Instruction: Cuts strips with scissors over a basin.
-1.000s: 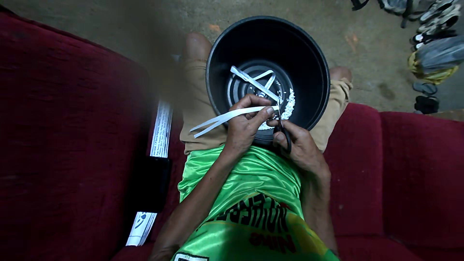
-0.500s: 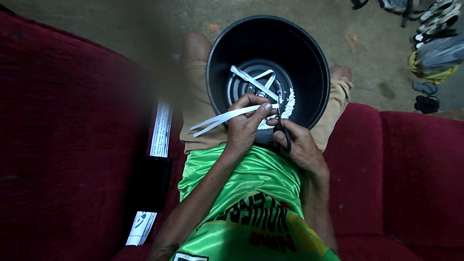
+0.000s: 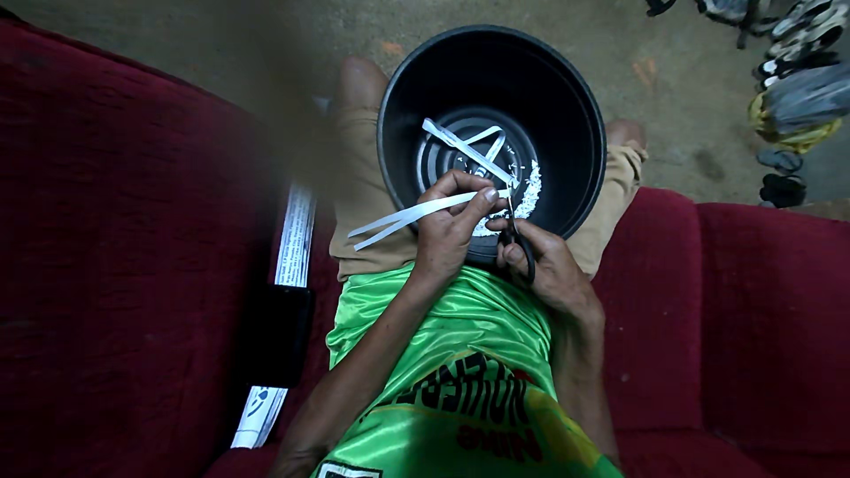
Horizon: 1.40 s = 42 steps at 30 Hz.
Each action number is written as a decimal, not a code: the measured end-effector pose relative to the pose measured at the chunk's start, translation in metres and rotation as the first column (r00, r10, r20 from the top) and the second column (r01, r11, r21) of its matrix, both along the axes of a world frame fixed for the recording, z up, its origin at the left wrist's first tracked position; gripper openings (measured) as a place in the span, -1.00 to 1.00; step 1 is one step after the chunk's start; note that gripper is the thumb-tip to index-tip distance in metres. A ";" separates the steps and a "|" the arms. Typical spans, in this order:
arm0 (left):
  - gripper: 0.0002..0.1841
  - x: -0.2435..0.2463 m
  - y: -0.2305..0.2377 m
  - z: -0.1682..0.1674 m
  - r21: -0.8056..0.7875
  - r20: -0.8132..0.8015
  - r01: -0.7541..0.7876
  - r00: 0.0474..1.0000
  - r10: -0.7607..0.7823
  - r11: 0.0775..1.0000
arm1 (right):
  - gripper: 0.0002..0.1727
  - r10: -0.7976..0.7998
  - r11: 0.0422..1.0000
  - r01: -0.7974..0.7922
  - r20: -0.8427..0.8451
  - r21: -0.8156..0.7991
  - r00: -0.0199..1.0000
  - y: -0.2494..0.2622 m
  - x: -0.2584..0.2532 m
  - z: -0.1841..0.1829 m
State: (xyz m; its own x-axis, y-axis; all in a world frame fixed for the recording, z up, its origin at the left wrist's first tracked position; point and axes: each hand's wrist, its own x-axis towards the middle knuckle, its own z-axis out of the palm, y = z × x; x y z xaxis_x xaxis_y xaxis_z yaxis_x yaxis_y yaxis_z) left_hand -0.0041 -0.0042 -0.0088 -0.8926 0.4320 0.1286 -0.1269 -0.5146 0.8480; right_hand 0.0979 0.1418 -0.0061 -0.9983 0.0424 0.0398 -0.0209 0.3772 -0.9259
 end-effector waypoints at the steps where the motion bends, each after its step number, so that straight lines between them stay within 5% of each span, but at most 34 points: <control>1: -0.92 0.003 -0.002 0.003 -0.029 0.006 0.011 1.000 -0.011 1.000 | -0.43 -0.004 1.000 0.004 0.001 -0.001 1.000 0.000 0.000 -0.001; 11: -0.93 -0.002 0.003 -0.004 0.018 -0.011 -0.009 1.000 0.009 1.000 | -0.60 -0.043 0.999 0.043 -0.013 -0.026 0.999 -0.002 0.001 0.002; 20: -0.93 -0.002 0.002 -0.004 0.018 0.005 -0.012 1.000 0.012 1.000 | -0.42 -0.001 1.000 0.000 0.033 0.024 0.999 -0.002 0.001 0.001; 34: -0.93 0.000 0.004 -0.005 0.012 -0.010 -0.022 1.000 0.022 1.000 | -0.60 -0.049 0.997 0.049 -0.002 -0.059 0.999 -0.003 0.002 0.000; 42: -0.93 0.001 0.004 -0.003 0.009 0.001 -0.022 1.000 0.022 1.000 | -0.35 0.013 1.000 -0.014 0.025 0.017 1.000 -0.002 0.001 -0.001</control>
State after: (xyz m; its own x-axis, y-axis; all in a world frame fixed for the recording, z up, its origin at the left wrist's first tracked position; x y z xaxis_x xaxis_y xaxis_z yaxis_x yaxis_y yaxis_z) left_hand -0.0036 -0.0006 -0.0118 -0.9020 0.4112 0.1315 -0.1163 -0.5247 0.8433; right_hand 0.0989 0.1399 -0.0071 -0.9995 0.0286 0.0159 -0.0034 0.3925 -0.9198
